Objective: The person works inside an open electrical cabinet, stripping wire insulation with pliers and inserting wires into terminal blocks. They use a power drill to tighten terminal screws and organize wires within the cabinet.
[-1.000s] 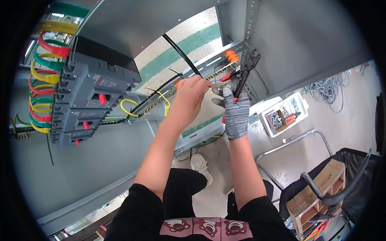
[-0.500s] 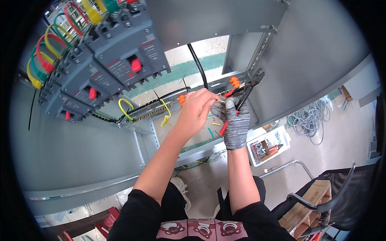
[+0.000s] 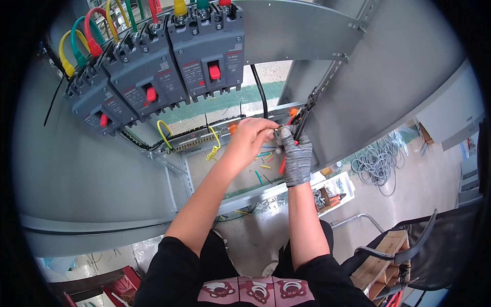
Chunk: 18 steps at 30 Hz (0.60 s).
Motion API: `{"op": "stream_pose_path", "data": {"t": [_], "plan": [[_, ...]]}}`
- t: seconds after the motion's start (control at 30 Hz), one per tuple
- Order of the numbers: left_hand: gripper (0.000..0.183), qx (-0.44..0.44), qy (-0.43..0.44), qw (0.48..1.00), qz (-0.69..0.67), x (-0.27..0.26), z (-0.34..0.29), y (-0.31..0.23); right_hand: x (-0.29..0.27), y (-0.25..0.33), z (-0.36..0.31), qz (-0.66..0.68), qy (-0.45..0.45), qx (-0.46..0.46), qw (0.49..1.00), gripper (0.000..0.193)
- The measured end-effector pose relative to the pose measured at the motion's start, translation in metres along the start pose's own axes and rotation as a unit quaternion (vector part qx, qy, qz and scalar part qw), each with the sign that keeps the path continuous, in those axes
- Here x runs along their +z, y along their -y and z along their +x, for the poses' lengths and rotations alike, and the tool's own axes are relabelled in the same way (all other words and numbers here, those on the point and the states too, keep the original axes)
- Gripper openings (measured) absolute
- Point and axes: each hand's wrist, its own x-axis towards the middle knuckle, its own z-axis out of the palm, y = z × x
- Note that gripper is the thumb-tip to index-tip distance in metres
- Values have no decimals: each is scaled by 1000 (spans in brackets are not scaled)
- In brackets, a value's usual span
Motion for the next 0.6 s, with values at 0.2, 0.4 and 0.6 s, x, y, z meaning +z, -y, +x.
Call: {"op": "stream_pose_path", "data": {"t": [0.2, 0.4, 0.6], "plan": [[8, 57, 2, 996, 74, -1, -4, 5, 11, 14, -10, 3, -7, 34, 999, 10], [8, 24, -58, 997, 54, 5, -9, -5, 7, 20, -8, -44, -16, 32, 998, 9], [16, 70, -38, 990, 113, -9, -6, -7, 10, 22, -6, -84, -22, -80, 993, 22]]}}
